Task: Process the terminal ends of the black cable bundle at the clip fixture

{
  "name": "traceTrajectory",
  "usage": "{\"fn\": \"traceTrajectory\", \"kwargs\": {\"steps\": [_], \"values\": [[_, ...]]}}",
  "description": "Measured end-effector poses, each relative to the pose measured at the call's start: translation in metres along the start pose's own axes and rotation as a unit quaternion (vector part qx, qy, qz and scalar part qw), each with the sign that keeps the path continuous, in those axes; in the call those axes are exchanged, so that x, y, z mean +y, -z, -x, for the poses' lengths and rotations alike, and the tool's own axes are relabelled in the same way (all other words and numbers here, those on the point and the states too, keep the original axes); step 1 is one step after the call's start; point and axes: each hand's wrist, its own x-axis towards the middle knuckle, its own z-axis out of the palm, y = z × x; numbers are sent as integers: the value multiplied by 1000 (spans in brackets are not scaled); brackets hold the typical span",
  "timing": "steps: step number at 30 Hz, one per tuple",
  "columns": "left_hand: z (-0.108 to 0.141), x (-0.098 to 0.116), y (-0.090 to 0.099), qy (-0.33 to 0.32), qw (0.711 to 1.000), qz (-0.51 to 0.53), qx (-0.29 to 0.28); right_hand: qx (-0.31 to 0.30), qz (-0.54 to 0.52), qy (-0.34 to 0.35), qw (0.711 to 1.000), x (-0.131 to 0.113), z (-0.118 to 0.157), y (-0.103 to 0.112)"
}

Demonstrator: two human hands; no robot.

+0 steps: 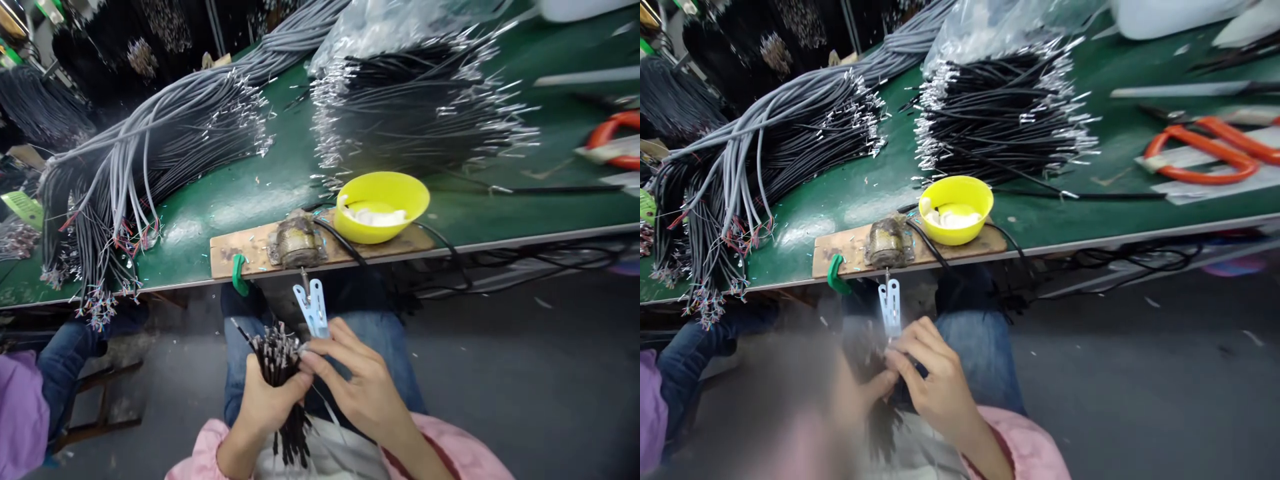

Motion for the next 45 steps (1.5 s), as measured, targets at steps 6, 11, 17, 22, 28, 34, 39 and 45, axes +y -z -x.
{"fn": "traceTrajectory", "kwargs": {"steps": [6,11,17,22,28,34,39,45], "values": [[-4,-9,-6,-69,997,25,0,70,-75,-50,993,1,5,-2],[-7,-22,-7,-36,995,86,-39,40,-321,-253,912,6,12,-12],[-8,-15,-7,5,990,69,-126,-35,-504,-376,777,6,11,-13],[-10,-19,0,12,989,70,-129,-11,-413,-319,853,5,6,-4],[-3,-9,-6,21,987,85,-137,-52,-387,-319,864,-3,10,-6],[0,-6,-15,-51,998,15,-35,129,-118,-59,983,-4,9,-12],[-2,-24,-7,-36,998,40,20,112,69,200,971,-1,6,-3],[5,-9,-8,-85,989,-6,120,123,-52,89,987,-10,6,3]]}}
